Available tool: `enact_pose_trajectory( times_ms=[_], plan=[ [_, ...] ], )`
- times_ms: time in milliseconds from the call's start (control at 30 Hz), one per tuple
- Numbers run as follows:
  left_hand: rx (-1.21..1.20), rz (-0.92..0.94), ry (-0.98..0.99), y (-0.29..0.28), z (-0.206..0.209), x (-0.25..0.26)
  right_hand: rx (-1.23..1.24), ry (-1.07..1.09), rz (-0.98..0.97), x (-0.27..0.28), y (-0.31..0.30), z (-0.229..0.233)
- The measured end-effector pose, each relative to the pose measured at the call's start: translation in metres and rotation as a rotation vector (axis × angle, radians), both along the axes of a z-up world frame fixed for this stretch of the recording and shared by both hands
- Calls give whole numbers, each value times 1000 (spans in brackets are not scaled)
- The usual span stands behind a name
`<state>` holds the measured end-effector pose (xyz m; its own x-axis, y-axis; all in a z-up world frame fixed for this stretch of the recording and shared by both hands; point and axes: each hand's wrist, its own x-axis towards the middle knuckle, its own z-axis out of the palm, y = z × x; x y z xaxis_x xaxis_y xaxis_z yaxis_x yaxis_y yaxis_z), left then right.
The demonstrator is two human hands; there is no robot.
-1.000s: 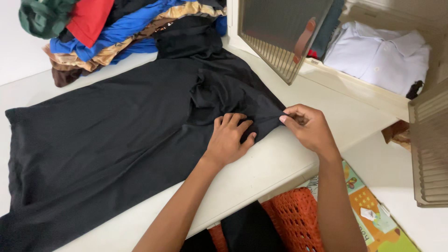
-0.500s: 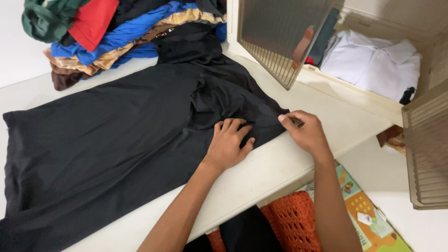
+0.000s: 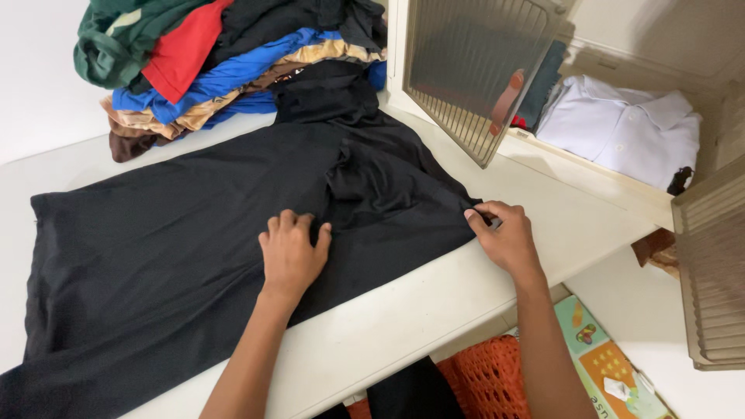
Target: The person spreads a black garment flat on a table and folds it into a smaller rectangular shape by bringing the sides inward and then folding the bottom up.
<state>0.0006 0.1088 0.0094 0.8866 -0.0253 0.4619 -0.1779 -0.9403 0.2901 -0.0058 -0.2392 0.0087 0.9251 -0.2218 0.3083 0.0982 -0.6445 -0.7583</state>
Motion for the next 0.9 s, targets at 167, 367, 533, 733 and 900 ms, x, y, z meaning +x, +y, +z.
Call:
enact_pose_trajectory(
  times_ms=[167, 367, 533, 733, 900],
  plan=[
    [-139, -109, 23, -9, -1, -6, 60, 54, -31, 1, -4, 0],
    [-450, -129, 48, -1, 12, -7, 113, 73, -49, 1, -10, 3],
    [-114, -167, -198, -7, 11, -10, 20, 72, -49, -5, -5, 9],
    [-363, -86, 73, -8, 22, -14, 19, 13, 30, -8, -18, 12],
    [-220, -119, -6, -11, 14, -13, 11, 60, 15, -9, -14, 16]
  ],
)
